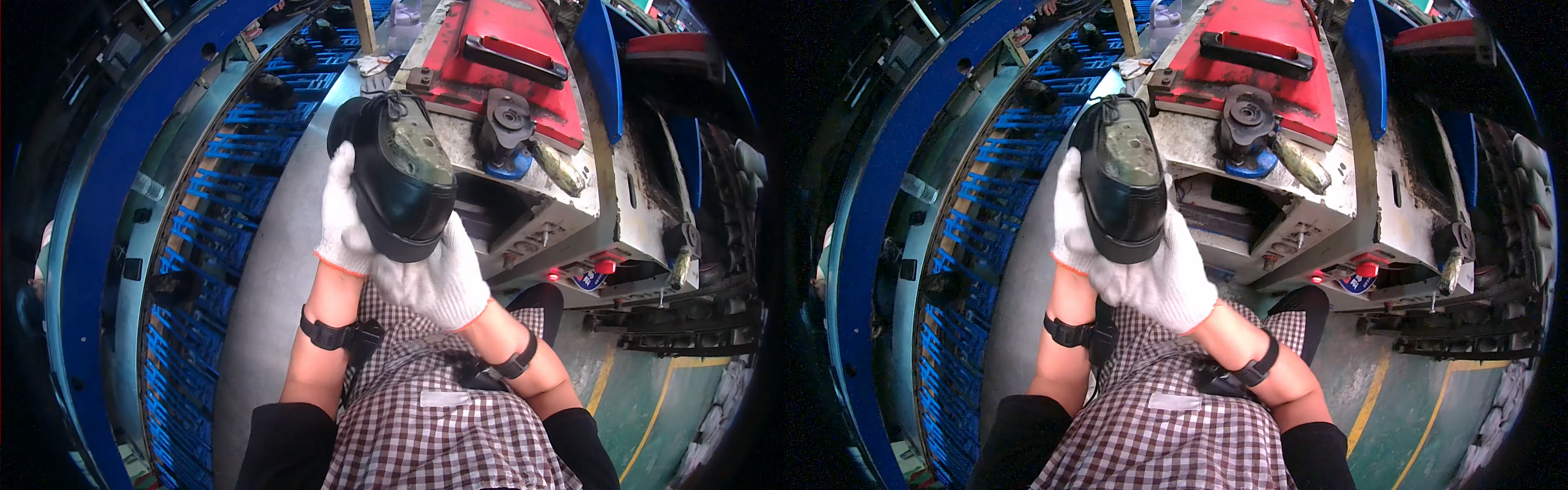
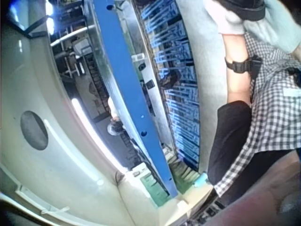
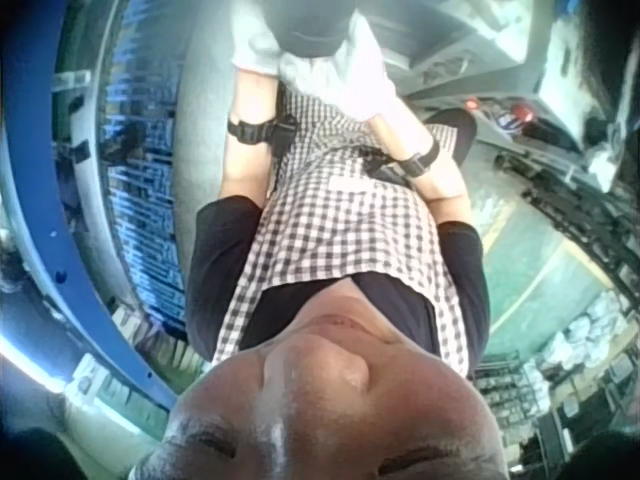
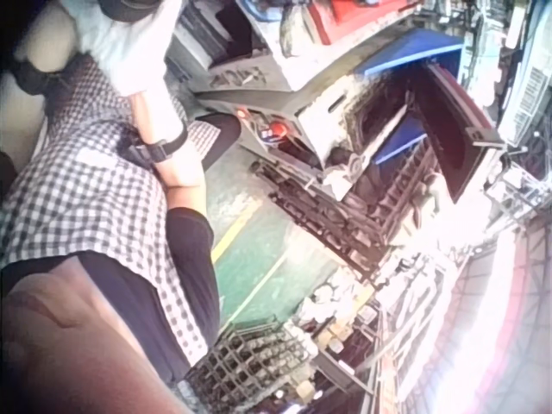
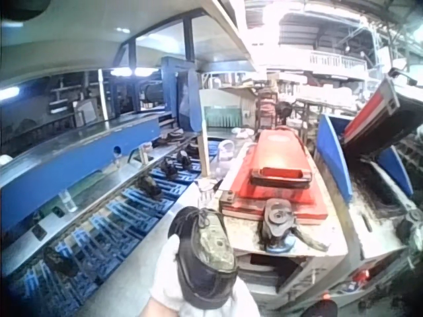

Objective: Use a mechanical press machine to shape and set the heel area of leather shoes.

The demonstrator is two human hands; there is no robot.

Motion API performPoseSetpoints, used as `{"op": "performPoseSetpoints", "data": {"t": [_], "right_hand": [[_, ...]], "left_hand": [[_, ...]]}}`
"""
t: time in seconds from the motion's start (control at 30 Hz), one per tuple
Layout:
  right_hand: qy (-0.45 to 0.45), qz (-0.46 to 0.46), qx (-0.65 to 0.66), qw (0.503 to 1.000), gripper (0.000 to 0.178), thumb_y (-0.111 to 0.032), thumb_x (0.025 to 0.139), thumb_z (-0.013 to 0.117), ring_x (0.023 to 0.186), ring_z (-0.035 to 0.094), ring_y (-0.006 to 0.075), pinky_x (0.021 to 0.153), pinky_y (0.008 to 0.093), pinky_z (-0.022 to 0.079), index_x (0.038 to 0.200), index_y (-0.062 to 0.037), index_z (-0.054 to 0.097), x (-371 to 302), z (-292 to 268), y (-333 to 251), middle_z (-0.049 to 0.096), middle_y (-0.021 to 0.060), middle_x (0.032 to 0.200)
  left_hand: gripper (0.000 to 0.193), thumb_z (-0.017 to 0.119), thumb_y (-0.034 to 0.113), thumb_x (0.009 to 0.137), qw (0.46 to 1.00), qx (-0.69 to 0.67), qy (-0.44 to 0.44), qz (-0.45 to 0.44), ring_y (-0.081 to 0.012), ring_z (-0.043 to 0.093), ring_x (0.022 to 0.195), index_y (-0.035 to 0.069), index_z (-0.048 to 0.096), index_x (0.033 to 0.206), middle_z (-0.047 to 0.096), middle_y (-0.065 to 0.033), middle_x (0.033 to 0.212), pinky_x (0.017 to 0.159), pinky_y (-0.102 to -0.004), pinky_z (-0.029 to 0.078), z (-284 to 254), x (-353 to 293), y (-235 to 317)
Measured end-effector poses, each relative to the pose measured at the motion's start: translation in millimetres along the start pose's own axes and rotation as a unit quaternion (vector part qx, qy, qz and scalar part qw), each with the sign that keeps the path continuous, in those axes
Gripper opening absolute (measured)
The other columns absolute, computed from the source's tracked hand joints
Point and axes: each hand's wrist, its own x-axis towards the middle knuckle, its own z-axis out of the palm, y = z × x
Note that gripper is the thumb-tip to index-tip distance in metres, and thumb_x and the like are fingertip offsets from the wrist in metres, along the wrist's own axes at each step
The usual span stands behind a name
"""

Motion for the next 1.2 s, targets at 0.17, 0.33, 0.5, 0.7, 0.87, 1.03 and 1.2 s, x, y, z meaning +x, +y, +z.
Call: {"op": "performPoseSetpoints", "data": {"t": [0.17, 0.33, 0.5, 0.7, 0.87, 1.03, 1.2], "right_hand": [[0.106, -0.052, -0.626, 0.771, 0.047, -0.033, 0.112, 0.042, 0.125, 0.06, 0.0205, 0.109, 0.0366, 0.045, 0.147, -0.0028, 0.051, -32, -23, -40, 0.066, 0.0109, 0.128], [0.023, -0.244, -0.565, 0.788, 0.051, -0.019, 0.106, 0.051, 0.131, 0.053, 0.0207, 0.112, 0.0348, 0.04, 0.153, -0.0012, 0.044, -43, -19, -33, 0.051, 0.0137, 0.149], [0.024, -0.197, -0.629, 0.751, 0.062, -0.02, 0.1, 0.063, 0.14, 0.047, 0.0259, 0.116, 0.035, 0.037, 0.155, -0.0021, 0.042, -24, -24, -32, 0.049, 0.0176, 0.152], [-0.005, -0.212, -0.587, 0.781, 0.06, -0.015, 0.099, 0.065, 0.142, 0.046, 0.0266, 0.119, 0.0377, 0.035, 0.153, -0.0012, 0.043, -8, -55, -8, 0.05, 0.0204, 0.15], [0.006, -0.222, -0.684, 0.695, 0.06, -0.017, 0.097, 0.068, 0.137, 0.052, 0.0301, 0.116, 0.038, 0.04, 0.151, -0.0032, 0.046, -5, -70, 3, 0.053, 0.0202, 0.145], [0.007, -0.222, -0.711, 0.667, 0.061, -0.018, 0.094, 0.07, 0.131, 0.056, 0.0324, 0.113, 0.0387, 0.043, 0.15, -0.005, 0.047, -3, -68, 6, 0.056, 0.0197, 0.139], [0.003, -0.206, -0.71, 0.674, 0.062, -0.018, 0.094, 0.07, 0.131, 0.055, 0.0334, 0.114, 0.0388, 0.042, 0.15, -0.0042, 0.047, -4, -69, 9, 0.054, 0.0214, 0.139]], "left_hand": [[0.054, 0.055, 0.041, 0.107, 0.989, 0.113, 0.087, 0.047, -0.0278, 0.059, 0.129, 0.006, 0.052, 0.148, 0.059, -0.0119, 0.145, 0.113, -0.0423, 0.047, 55, -35, 3], [0.052, 0.055, 0.038, 0.107, 0.987, 0.101, 0.119, 0.048, -0.0268, 0.06, 0.13, 0.008, 0.052, 0.15, 0.059, -0.0125, 0.147, 0.111, -0.0429, 0.049, 32, -51, -4], [0.059, 0.051, 0.045, 0.107, 0.989, 0.094, 0.118, 0.006, -0.0297, 0.054, 0.135, 0.005, 0.047, 0.151, 0.054, -0.0146, 0.15, 0.115, -0.0441, 0.044, 1, -52, -6], [0.058, 0.044, 0.045, 0.109, 0.988, 0.088, 0.126, -0.017, -0.0308, 0.054, 0.135, 0.007, 0.045, 0.153, 0.054, -0.0145, 0.15, 0.117, -0.044, 0.042, -49, -53, -9], [0.056, 0.044, 0.044, 0.11, 0.989, 0.046, 0.135, -0.038, -0.0294, 0.055, 0.133, 0.007, 0.048, 0.151, 0.057, -0.0136, 0.147, 0.116, -0.0429, 0.043, -75, -59, -4], [0.055, 0.045, 0.044, 0.109, 0.987, 0.049, 0.148, -0.033, -0.0291, 0.057, 0.132, 0.007, 0.05, 0.15, 0.059, -0.0137, 0.146, 0.115, -0.0428, 0.044, -80, -63, -3], [0.057, 0.045, 0.046, 0.109, 0.99, 0.043, 0.127, -0.047, -0.0297, 0.057, 0.132, 0.008, 0.05, 0.151, 0.058, -0.0139, 0.146, 0.114, -0.0439, 0.045, -81, -67, -3]]}}
